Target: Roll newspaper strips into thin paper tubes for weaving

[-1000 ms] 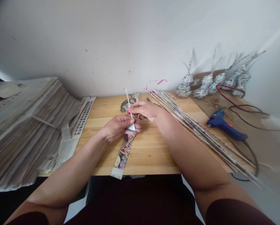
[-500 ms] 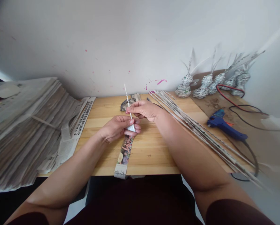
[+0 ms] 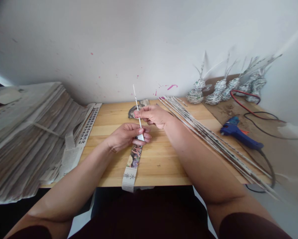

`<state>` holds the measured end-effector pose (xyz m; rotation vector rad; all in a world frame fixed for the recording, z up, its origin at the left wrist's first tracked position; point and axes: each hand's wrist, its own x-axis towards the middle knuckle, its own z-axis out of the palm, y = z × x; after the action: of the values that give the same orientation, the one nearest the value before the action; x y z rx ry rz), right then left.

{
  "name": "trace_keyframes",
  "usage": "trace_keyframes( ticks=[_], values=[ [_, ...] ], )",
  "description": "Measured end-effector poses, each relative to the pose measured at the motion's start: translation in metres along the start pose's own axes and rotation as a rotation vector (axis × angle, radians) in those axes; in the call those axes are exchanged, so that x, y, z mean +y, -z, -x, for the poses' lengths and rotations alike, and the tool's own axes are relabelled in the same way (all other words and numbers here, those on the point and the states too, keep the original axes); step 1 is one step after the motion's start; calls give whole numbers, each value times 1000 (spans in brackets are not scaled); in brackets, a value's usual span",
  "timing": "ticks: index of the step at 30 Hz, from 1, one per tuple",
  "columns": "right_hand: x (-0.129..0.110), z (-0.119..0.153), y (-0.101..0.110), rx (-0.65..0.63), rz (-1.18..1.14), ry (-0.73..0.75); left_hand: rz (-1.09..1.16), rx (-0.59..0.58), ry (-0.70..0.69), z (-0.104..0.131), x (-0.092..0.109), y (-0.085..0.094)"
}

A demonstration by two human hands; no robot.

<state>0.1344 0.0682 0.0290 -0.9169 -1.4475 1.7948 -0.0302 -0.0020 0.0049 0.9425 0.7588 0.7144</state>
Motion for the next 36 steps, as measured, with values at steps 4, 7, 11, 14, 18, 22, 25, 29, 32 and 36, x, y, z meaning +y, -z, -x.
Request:
trace_keyframes(
  ticks=[4,7,11,14,18,22,25,29,32,36],
  values=[
    [-5,4,-3,44,8,41,4,-19,-13,0,-1,0],
    [-6,6,3,-123,86,13,-15,-7,-16,-1,-2,2],
    [-3,4,5,-113,112,0,8,-19,-27,-2,-2,2],
    [-3,4,-1,-13,67,19,18,-34,-13,-1,-2,0],
    [-5,5,-2,24,65,33,10,-48,1,0,-2,-1],
    [-4,6,7,-208,99,-15,26,-51,20,-1,-1,-1],
    [-2,4,9,-210,85,-31,20,-45,13,-3,-2,1],
    [-1,2,1,-38,74,-23,-30,8,-9,-4,-4,2],
    [1,0,-5,71,101,10,-51,36,-15,-3,-3,1],
    [10,-7,0,239,356,224,-57,41,-25,-1,0,0]
  ],
)
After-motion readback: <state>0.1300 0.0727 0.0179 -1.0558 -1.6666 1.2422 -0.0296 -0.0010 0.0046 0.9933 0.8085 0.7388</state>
